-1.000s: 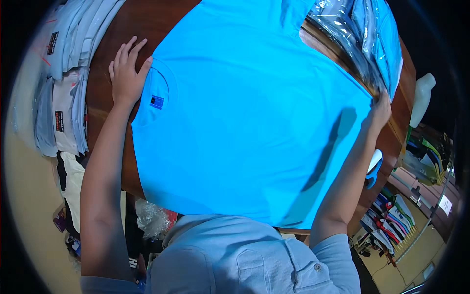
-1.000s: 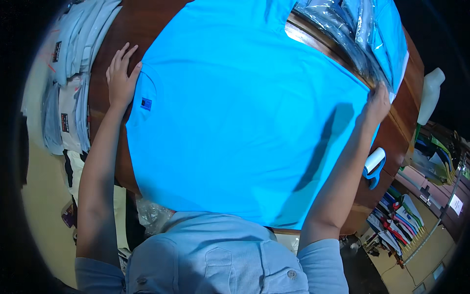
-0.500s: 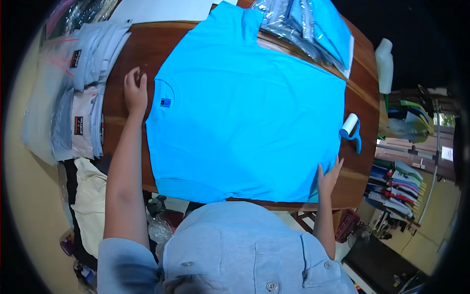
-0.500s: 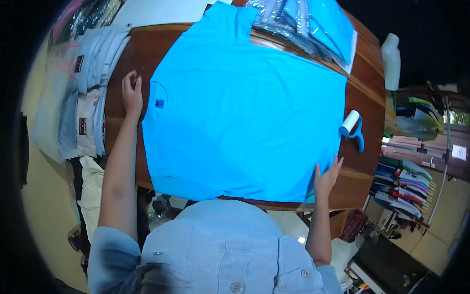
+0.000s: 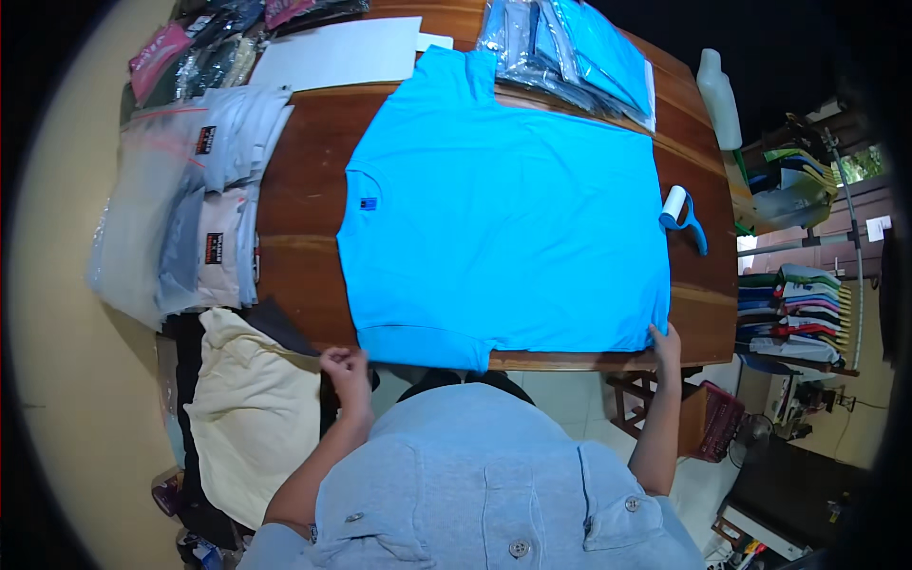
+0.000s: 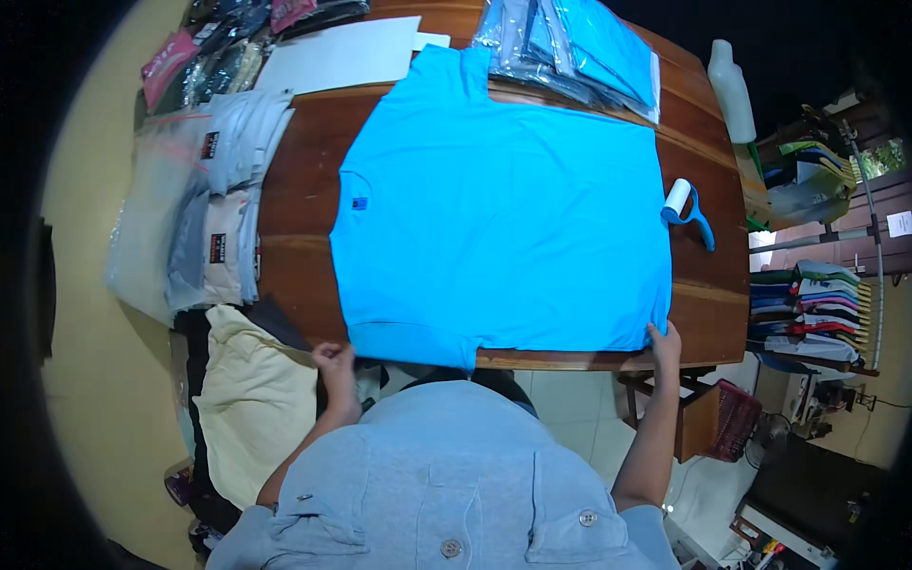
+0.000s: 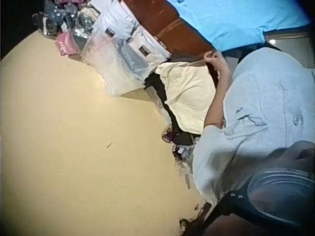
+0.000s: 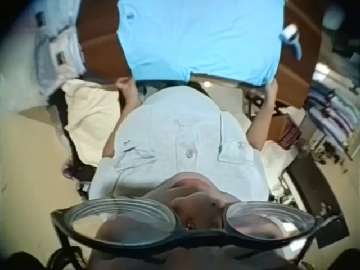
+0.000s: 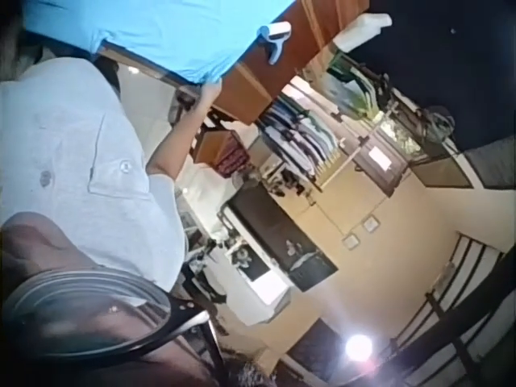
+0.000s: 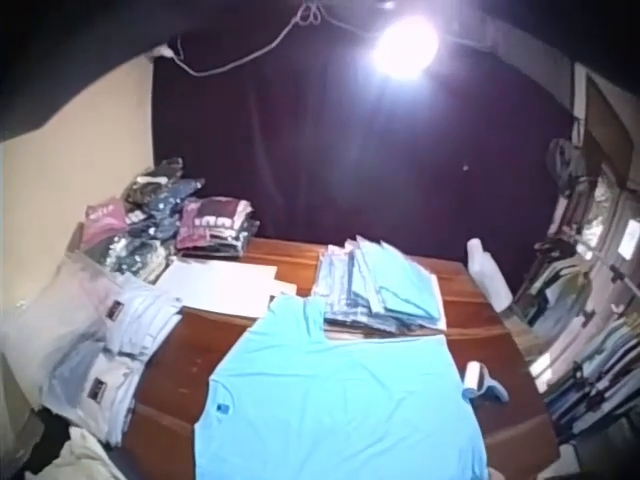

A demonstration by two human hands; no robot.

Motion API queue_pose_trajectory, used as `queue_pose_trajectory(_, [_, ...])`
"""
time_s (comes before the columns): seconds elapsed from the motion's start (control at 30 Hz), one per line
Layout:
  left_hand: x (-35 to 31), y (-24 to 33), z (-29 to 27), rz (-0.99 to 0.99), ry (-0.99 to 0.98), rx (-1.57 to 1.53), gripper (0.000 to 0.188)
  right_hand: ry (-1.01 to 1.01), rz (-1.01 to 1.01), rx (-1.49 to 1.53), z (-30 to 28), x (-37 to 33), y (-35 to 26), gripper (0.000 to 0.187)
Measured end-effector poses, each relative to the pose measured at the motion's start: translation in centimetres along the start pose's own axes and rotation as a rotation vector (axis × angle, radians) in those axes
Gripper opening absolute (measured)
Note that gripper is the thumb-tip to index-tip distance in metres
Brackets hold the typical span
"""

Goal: Packaging t-shirts by cleaning them with a lint roller, folding them neatly, and placing them into clear plastic bags.

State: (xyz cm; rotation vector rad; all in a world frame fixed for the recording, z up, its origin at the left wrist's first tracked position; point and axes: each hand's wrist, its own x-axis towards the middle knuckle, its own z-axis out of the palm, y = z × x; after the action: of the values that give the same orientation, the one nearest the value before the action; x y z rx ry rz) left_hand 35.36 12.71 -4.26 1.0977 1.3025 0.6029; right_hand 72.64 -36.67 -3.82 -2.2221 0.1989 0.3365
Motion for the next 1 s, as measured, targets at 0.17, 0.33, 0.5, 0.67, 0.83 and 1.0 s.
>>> queue_pose_trajectory(0.17, [-2.4,-1.8,-1.6,-0.165,-0.006,-0.242,0.054,-0.012,-0.031,0.517,-0.2,-2.3,-4.9,0.052])
queue_pose_trajectory(0.33, [-1.0,-2.9,-3.0,-0.686,-0.364,-0.131,0.047,0.01,-0.205,0.875,-0.3,-5.1,-10.7,0.032])
queue_pose_trajectory(0.5, [-0.9,-0.7,-3.1,-0.433,-0.754,0.067,0.033,-0.221,-0.357,1.015,-2.8,-5.0,-13.4,0.011])
queue_pose_trajectory(0.67, [-1.8,-1.7,-1.9,-0.348,-0.446,0.272,0.041,-0.357,-0.318,0.843,-5.4,-4.1,-13.5,0.01])
queue_pose_trajectory(0.83, [-2.8,1.9,-1.9,-0.202,-0.642,0.474,0.037,-0.458,-0.353,0.765,-8.1,-3.3,-12.7,0.013])
queue_pose_trajectory(1.0, [-9.0,19.8,-8.1,0.385,-0.363,-0.294,0.034,-0.468,-0.941,0.999,-14.7,-2.2,-14.4,0.037])
